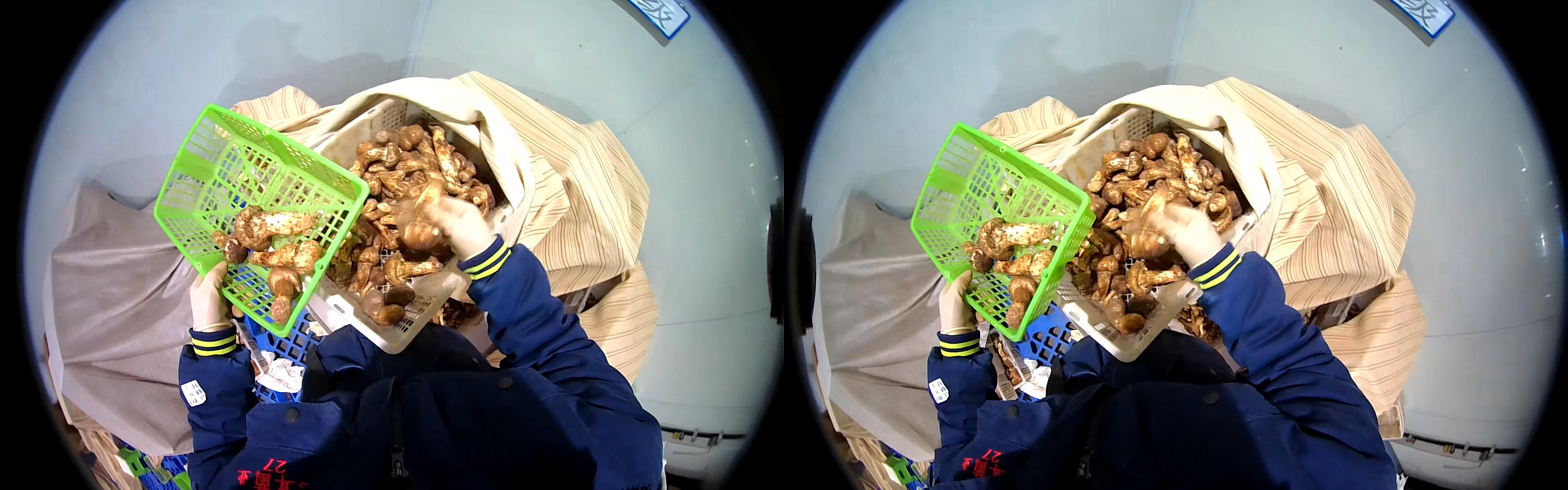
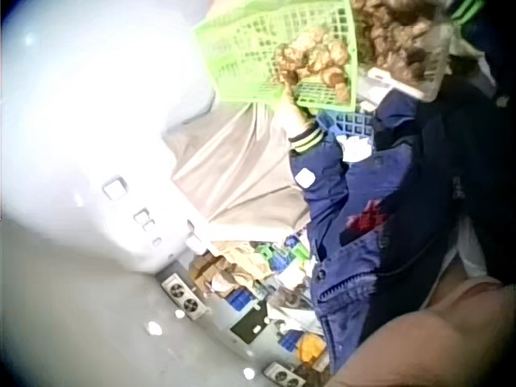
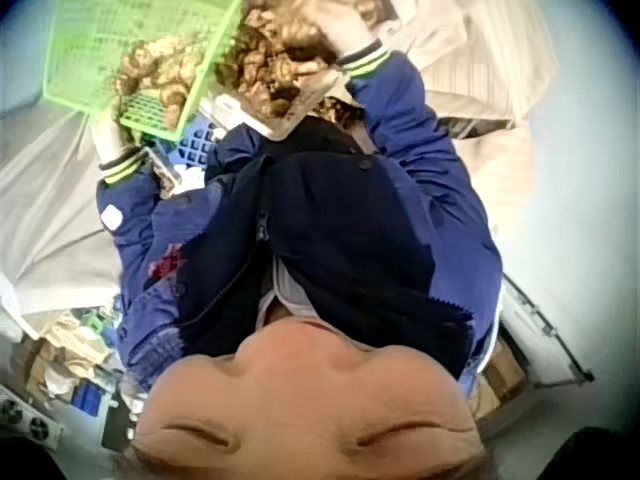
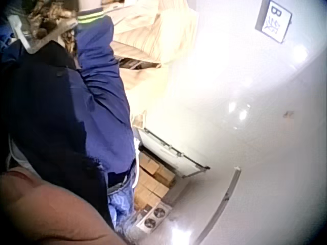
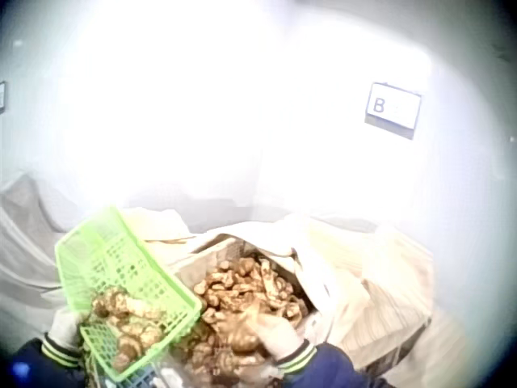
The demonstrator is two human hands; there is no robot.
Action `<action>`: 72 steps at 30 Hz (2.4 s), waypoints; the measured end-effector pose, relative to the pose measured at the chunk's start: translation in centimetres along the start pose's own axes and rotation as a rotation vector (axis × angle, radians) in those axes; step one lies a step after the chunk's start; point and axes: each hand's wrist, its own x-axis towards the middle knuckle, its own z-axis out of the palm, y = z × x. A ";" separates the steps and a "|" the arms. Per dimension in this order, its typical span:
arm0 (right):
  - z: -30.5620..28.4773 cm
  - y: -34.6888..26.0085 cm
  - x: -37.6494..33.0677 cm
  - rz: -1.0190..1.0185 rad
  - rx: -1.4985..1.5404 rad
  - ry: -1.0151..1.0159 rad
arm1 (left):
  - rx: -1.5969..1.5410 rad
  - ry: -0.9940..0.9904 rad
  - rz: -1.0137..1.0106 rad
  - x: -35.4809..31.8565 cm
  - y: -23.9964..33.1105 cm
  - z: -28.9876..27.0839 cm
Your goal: The person walks through a storage area carrying a green basket, then sorts matsutake mushrooms from a large white crate into the green basket. The person handles the mushrooms by hand, picking them up and placing them into the basket.
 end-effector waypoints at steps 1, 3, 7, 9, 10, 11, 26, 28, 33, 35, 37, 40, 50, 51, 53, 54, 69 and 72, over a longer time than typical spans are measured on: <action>0.8 0.3 -1.0 0.038 -0.180 -0.049 | -0.005 0.024 -0.003 0.2 -0.5 -0.2; 2.0 -0.2 -2.4 0.132 -0.576 -0.214 | -0.024 0.068 -0.005 1.2 -2.0 -0.7; 3.8 2.0 -3.5 0.063 -0.961 -0.310 | -0.021 -0.016 0.015 1.5 -3.0 -0.9; 3.8 2.1 -3.4 -0.077 -0.941 -0.320 | -0.013 -0.055 -0.011 0.9 -2.6 -0.7; 3.6 2.3 -3.3 -0.234 -0.930 -0.286 | -0.006 -0.076 0.000 0.4 -2.4 -0.3; 3.2 2.6 -3.2 -0.391 -0.915 -0.252 | 0.000 -0.096 0.010 -0.1 -2.3 0.4; 0.0 0.5 -0.5 0.060 -1.439 0.101 | -0.281 -0.173 0.102 -0.1 -3.9 1.9; 1.3 -0.1 -3.3 -0.036 -1.366 0.059 | -0.403 -0.169 0.056 -0.2 -3.9 2.4; 1.0 4.7 -5.6 -0.413 -0.710 -0.229 | -0.470 -0.223 0.025 -0.8 -3.3 3.8; 0.4 3.8 -5.7 -0.409 -0.365 -0.270 | -0.498 -0.202 0.013 -1.3 -3.1 3.7; -1.6 1.2 -4.9 -0.147 -0.908 -0.149 | -0.494 -0.176 0.022 -1.6 -3.1 3.3; -5.7 1.3 -2.6 -0.277 -1.328 0.263 | -0.502 -0.201 0.013 -1.3 -3.4 3.6; -8.3 3.3 5.0 0.066 -1.141 0.545 | -0.488 -0.208 0.027 -0.6 -4.2 3.1; -8.1 2.9 4.6 -0.039 -1.131 0.520 | -0.484 -0.211 0.033 -0.3 -4.6 2.9; -7.0 1.9 3.4 -0.238 -1.049 0.486 | -0.474 -0.224 0.034 -0.3 -4.8 2.8; -6.0 1.1 2.9 -0.369 -0.965 0.450 | -0.491 -0.218 0.050 -0.6 -4.7 3.0; 2.1 2.6 -3.1 0.117 -0.682 -0.204 | -0.493 -0.167 0.071 -1.6 -3.9 4.3; -2.0 2.3 -2.3 -0.121 -0.924 0.019 | -0.557 -0.147 0.021 -1.9 -3.8 4.4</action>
